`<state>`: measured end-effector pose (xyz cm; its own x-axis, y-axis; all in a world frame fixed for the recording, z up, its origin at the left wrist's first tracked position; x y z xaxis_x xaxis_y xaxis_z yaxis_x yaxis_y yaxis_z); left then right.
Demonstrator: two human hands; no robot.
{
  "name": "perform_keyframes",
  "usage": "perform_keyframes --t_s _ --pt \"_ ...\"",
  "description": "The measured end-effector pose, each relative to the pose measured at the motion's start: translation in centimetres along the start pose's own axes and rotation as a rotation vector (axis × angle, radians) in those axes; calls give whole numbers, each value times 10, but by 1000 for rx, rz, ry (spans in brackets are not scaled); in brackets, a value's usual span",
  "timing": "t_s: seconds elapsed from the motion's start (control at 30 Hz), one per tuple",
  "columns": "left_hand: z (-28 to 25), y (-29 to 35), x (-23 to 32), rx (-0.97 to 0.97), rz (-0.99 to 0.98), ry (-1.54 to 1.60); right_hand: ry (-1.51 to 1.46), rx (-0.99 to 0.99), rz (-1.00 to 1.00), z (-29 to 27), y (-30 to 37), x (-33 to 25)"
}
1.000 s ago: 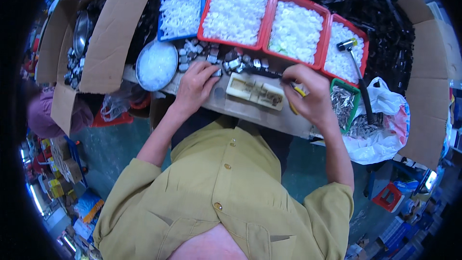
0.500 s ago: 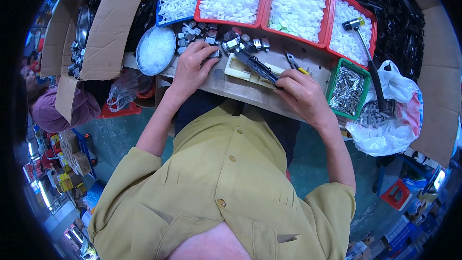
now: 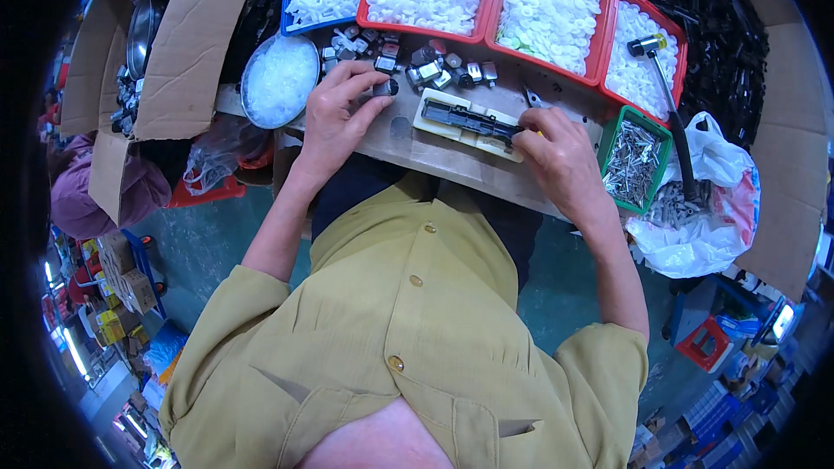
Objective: The person assembles small metal lock components at a workbench. They pick up metal blocks, insert pins, and use pliers to manipulate the parts, occasionally using a hammer to secure them. The person works with various small hardware items organized in trays and boxes.
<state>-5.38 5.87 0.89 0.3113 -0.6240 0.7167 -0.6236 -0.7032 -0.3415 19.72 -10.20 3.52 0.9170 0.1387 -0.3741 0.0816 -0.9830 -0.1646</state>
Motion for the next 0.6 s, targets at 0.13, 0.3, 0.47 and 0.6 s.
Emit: perform_keyframes --t_s 0.13,0.3,0.47,0.6 --pt "-3 1 8 -41 -134 179 13 -17 51 0 2 -4" --pt "4 0 15 2 -180 354 -12 67 63 0 -7 -15" --pt "7 -3 16 -74 -161 393 -9 127 42 24 -7 -17" --pt "12 -1 19 -45 -352 646 182 88 -11 23 -7 -26"
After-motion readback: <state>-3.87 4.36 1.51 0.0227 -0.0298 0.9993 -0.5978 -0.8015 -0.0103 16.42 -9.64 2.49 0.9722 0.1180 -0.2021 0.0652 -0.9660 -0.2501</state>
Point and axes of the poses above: each hand's wrist, its own y-axis away from the middle knuckle, its own z-axis out of the palm, x = y × z, the point moved 2 cm from there along -y, towards the middle knuckle, and after that the axes turned 5 degrees about z, right-handed, at the moved point
